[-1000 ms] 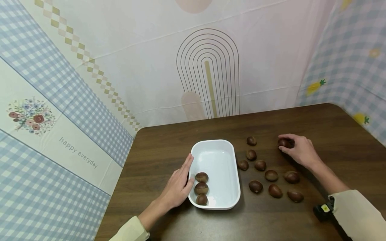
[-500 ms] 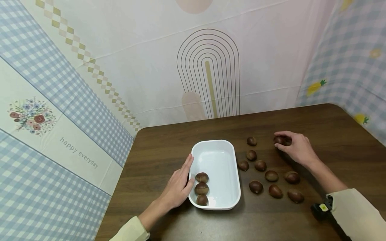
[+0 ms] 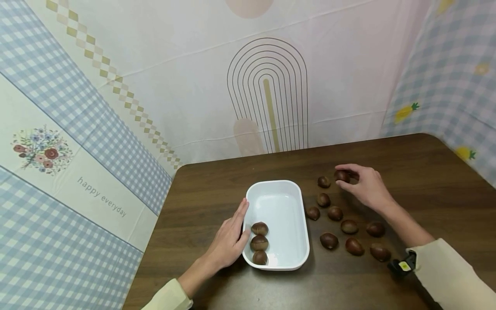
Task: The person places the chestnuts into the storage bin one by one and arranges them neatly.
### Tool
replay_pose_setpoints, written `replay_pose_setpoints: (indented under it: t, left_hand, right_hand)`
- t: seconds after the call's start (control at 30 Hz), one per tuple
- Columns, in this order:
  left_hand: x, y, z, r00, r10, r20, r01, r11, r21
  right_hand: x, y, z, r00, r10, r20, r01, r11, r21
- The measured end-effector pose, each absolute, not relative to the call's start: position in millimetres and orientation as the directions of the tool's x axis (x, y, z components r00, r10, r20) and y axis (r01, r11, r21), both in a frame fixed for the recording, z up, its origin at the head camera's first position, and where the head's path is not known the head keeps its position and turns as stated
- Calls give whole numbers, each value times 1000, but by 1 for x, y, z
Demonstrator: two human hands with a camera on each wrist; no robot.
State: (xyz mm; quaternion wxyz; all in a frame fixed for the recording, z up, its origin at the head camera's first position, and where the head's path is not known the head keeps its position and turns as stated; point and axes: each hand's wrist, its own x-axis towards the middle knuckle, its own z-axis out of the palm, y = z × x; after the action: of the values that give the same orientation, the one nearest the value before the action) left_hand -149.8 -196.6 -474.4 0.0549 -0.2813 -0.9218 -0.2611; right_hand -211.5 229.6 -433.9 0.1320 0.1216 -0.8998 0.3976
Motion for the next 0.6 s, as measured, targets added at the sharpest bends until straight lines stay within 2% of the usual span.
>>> replay_pose_setpoints:
  t: [0.6]
  left_hand:
    - [-151, -197, -475, -843, 486, 232, 535, 709, 459]
  right_hand:
    - [-219, 167, -426, -923, -174, 342, -379, 551, -744]
